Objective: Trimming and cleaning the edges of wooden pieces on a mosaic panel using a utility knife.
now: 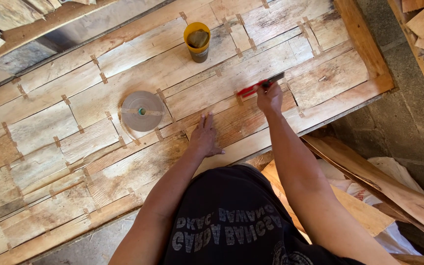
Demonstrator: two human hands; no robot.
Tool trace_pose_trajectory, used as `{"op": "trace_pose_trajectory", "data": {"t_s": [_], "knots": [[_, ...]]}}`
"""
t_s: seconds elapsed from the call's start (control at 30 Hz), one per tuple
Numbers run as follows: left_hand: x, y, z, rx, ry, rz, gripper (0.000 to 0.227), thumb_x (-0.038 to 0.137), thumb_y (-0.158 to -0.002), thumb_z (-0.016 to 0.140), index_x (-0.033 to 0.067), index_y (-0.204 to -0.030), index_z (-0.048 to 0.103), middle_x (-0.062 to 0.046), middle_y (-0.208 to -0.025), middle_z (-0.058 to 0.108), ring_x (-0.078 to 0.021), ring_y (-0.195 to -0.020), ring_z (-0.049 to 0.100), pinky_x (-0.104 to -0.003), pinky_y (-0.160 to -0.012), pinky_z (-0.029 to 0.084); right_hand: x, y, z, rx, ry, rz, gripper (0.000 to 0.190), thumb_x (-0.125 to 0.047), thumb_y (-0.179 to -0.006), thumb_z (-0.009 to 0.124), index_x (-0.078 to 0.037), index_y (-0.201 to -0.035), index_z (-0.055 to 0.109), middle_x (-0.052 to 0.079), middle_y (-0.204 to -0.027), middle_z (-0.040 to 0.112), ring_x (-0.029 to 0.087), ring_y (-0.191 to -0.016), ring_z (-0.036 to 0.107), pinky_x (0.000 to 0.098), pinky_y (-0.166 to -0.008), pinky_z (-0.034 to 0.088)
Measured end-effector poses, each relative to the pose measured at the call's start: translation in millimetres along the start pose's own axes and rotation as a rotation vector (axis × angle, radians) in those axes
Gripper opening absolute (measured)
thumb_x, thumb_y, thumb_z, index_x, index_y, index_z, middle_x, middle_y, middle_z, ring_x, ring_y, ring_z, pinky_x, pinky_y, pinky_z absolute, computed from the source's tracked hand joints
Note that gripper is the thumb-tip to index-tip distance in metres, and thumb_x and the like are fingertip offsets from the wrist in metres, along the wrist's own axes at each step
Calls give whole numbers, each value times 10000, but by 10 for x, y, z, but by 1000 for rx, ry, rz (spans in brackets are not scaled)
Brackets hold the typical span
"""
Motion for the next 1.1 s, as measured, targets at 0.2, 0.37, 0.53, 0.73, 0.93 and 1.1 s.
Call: {"op": "trace_pose_trajectory", "data": {"t_s": [0.2,0.37,0.53,0.73,0.93,1.1], "knots": [[-11,-15,23,-37,-9,-9,993,725,-725,792,-16,-1356,594,-210,-1718,-29,-414,-1585,27,-470,-1201,347,-298,-7,-39,-31,19,262,247,-264,-944,778,-72,-1050,664,80,-943,754,180,-790,700,384,-706,557],[-13,-6,26,-28,11,-7,960,702,-725,801,-6,-1342,607,-207,-1720,-29,-411,-1586,25,-471,-1203,346,-255,-59,18,3,13,212,302,-276,-901,814,-64,-1043,653,72,-947,756,180,-799,685,366,-719,553],[-29,-12,39,-4,29,2,952,692,-717,815,-16,-1320,613,-214,-1709,-23,-418,-1574,28,-481,-1200,339,-174,-72,90,8,-14,212,296,-277,-905,820,-61,-1037,666,76,-949,759,191,-813,686,360,-737,555],[-41,2,49,11,63,5,886,649,-719,831,-26,-1264,648,-204,-1723,-9,-414,-1591,21,-480,-1188,366,33,-115,156,50,-134,191,287,-254,-884,822,-62,-1024,661,61,-945,759,176,-820,692,340,-735,570],[-30,-5,54,34,81,9,858,610,-718,850,-20,-1265,651,-206,-1722,-2,-412,-1588,24,-479,-1200,349,-149,-60,-22,25,-55,247,263,-272,-914,801,-72,-1012,662,62,-931,750,193,-789,691,366,-685,554],[10,58,-41,-13,77,-19,794,550,-762,842,7,-1303,634,-189,-1719,-26,-394,-1586,19,-477,-1214,320,-87,-17,-25,18,-22,347,241,-291,-918,772,-100,-1027,672,40,-931,738,182,-765,675,369,-677,579]]}}
Point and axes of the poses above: each hand's wrist, its own y-axis away from the middle knuckle, its own z-axis out of the palm, x = y × z, the point moved 3 cm from there along -y, towards the middle knuckle
